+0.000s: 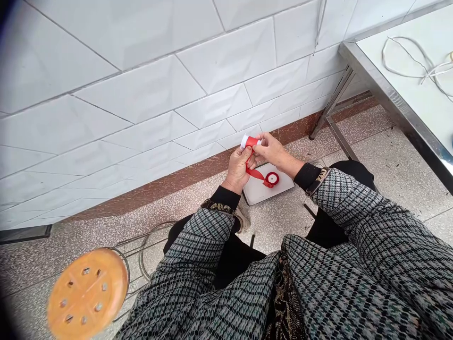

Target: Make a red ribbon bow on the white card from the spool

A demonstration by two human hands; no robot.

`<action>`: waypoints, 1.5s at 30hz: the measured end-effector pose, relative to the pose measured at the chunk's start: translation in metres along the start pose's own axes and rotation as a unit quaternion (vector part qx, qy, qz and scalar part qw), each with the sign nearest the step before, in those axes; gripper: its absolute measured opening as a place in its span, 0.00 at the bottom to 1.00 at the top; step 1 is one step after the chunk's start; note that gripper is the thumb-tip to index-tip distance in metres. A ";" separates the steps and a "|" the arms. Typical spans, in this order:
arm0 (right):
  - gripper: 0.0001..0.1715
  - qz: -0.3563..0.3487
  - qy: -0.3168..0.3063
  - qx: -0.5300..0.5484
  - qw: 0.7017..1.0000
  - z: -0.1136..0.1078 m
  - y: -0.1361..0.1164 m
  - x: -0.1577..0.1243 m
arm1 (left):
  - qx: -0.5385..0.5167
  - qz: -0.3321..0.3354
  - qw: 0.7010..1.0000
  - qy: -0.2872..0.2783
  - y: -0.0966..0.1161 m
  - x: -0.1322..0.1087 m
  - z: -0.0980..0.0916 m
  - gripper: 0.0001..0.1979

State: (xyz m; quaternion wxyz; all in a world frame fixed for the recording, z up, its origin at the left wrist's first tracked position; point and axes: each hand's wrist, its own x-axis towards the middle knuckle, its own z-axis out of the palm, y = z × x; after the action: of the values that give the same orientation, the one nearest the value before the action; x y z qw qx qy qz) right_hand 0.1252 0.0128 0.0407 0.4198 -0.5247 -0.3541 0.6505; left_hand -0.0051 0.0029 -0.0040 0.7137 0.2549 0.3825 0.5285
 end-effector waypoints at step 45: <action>0.10 0.240 -0.074 0.184 0.950 -0.013 -0.016 -0.002 | 0.012 -0.060 0.998 -0.025 0.002 0.001 -0.012 0.25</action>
State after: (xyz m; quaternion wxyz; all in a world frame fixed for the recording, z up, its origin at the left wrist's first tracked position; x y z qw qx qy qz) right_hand 0.1412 0.0172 0.0535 0.3132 -0.4580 -0.1221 0.8229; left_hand -0.0159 0.0039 -0.0103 0.7503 0.2532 0.3860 0.4733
